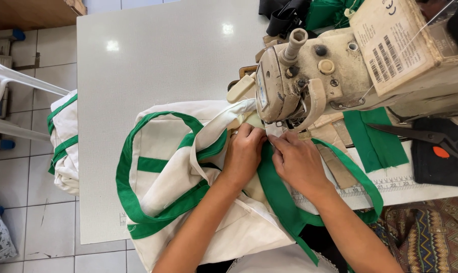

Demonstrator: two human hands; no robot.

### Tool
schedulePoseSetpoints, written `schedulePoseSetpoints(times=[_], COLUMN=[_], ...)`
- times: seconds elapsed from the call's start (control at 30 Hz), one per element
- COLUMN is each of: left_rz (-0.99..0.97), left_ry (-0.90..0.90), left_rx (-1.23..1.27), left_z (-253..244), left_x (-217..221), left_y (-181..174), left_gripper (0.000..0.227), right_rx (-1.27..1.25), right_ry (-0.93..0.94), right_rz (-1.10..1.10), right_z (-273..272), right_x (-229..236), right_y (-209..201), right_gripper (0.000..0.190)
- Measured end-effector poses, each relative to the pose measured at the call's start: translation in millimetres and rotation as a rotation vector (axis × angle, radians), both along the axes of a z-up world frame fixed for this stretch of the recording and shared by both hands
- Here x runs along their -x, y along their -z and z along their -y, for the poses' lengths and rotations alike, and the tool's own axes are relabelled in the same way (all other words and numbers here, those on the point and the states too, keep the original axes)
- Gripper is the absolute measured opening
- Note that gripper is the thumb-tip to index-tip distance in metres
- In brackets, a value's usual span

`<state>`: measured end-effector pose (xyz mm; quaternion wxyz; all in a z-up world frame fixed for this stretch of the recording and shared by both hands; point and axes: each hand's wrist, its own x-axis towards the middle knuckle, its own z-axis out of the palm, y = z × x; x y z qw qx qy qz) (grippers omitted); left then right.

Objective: Sewing green straps onto a white canvas tote bag using an industrial sewing machine and trimming with scissors.

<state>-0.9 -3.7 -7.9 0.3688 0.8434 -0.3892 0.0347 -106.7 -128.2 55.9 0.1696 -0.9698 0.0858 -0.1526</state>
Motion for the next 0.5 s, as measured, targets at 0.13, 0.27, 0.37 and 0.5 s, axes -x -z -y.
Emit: schedulePoseSetpoints(times=[0.13,0.27,0.37,0.5], left_rz=[0.011,0.044,0.105,0.237], left_ry=[-0.011,0.000,0.016,0.056], left_rx=[-0.001,0.009,0.001,-0.098], left_z=[0.6,0.4,-0.2,-6.5], left_x=[-0.3,-1.6,-1.9,6.3], left_y=[-3.3,-0.8,13.1,3.3], left_gripper=[0.006,0.005,0.003,0.001], right_rx=[0.023,0.036,0.075,0.145], right_ry=[0.001,-0.012,-0.066,-0.168], right_rz=[0.001,-0.009,0.000,0.040], right_z=[0.3,0.0,-0.4,1.8], right_x=[0.2,-0.4,-1.1,-6.5], right_y=[2.4,0.2,-6.7,-12.9], right_gripper=[0.030,0.028,0.027,0.024])
